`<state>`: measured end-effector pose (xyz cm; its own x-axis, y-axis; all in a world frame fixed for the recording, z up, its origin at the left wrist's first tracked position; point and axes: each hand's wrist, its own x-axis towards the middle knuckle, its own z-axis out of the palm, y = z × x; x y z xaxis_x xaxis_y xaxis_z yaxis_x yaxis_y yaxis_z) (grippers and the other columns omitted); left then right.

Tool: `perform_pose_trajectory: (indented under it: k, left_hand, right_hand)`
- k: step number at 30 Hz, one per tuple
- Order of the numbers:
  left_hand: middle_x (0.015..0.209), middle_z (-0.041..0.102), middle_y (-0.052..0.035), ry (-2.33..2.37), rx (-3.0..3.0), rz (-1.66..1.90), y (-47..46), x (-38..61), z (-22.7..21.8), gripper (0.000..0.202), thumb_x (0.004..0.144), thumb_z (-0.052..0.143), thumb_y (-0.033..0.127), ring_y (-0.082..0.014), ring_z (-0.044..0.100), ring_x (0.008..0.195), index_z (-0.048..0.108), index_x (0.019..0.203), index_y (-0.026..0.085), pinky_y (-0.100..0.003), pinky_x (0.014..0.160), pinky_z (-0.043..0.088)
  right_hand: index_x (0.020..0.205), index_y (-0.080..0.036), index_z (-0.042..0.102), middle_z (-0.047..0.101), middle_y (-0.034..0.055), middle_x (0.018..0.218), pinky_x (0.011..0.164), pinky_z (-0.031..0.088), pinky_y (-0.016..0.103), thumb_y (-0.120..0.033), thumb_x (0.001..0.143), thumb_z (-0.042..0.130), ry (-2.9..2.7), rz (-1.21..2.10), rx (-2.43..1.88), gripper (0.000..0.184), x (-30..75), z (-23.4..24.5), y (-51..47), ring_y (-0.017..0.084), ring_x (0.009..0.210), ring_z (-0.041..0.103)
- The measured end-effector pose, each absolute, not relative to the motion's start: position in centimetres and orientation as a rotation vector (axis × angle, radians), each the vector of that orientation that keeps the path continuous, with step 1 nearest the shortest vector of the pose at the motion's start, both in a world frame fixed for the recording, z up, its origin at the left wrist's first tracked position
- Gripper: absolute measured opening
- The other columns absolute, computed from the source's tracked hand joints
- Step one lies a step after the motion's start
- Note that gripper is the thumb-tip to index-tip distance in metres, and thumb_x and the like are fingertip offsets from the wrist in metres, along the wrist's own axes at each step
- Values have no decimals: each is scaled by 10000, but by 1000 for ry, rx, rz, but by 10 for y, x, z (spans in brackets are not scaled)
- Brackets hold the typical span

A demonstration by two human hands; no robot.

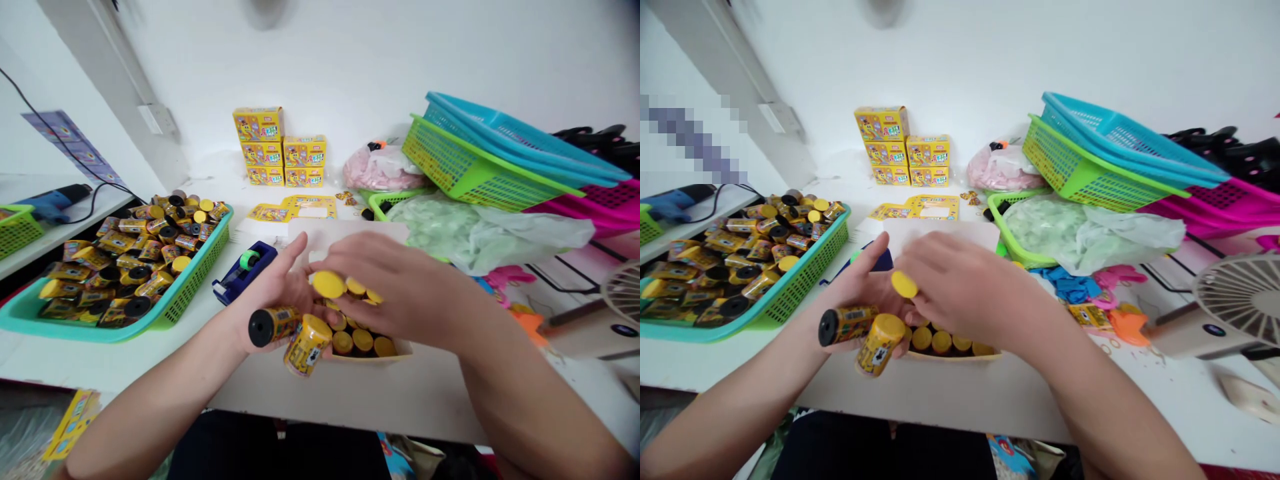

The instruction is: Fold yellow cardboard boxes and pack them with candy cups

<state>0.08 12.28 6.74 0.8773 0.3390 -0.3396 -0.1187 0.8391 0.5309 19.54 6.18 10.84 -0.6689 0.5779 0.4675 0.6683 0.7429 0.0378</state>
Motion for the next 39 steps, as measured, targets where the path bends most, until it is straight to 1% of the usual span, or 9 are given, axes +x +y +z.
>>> perform_pose_trajectory:
  k: [7,16,21,24,27,29,33,36,39]
  left_hand:
    - [962,583,-58,544,675,564,127,-17,79,327,888,501,502,-209,633,641,444,1078,242,-396,562,562]
    - [990,587,-62,537,691,543,124,-20,83,223,900,509,436,-192,606,617,485,993,234,-422,539,556]
    - [964,593,-64,523,713,576,128,-18,80,208,880,538,391,-204,624,609,505,998,223,-407,520,553]
    - [942,586,-49,513,726,651,129,-12,82,185,884,530,361,-202,625,614,507,1004,221,-420,523,569]
    - [867,559,-13,510,748,761,126,-1,83,133,914,487,333,-167,620,608,498,956,207,-347,553,573]
    - [853,537,9,519,759,876,124,7,82,109,927,469,312,-121,598,596,494,936,207,-271,553,556]
    - [887,536,26,563,974,1344,119,24,69,98,940,462,317,-83,568,597,466,900,228,-200,530,516]
    - [898,533,17,530,1242,1685,118,31,58,111,979,393,339,-109,592,700,445,932,253,-244,631,539]
    - [1022,536,-34,602,1715,1972,121,27,56,148,977,423,389,-180,572,987,476,1013,256,-339,814,524]
  right_hand:
    - [977,-261,648,680,-4,844,574,427,249,-236,765,646,-2676,325,-1496,213,211,109,61,153,667,623]
    - [919,-159,701,715,100,854,661,501,328,-46,770,581,-2901,-5,-1646,221,194,82,67,250,752,691]
    - [964,-149,671,670,104,927,793,521,415,-177,749,726,-2805,-57,-1646,224,202,80,71,301,896,655]
    - [1169,-202,598,675,81,1009,835,522,419,-342,782,727,-2606,331,-1568,431,200,92,70,298,1006,639]
    - [1391,-288,364,670,40,1096,775,553,344,-382,888,599,-2224,959,-1304,563,186,100,68,196,926,674]
    - [1402,-275,310,648,54,1159,729,569,314,-356,875,618,-1948,1179,-1165,616,172,97,67,156,857,678]
    - [1331,-262,429,519,83,1373,787,591,331,-347,850,652,-1730,1153,-1084,536,153,81,69,196,1065,635]
    - [1385,-316,371,464,48,1441,774,611,329,-314,898,586,-1658,1276,-1021,533,155,78,71,181,1071,640]
    - [1350,-320,413,493,34,1410,746,610,327,-293,887,597,-1674,1260,-1001,499,165,84,73,172,1004,659]
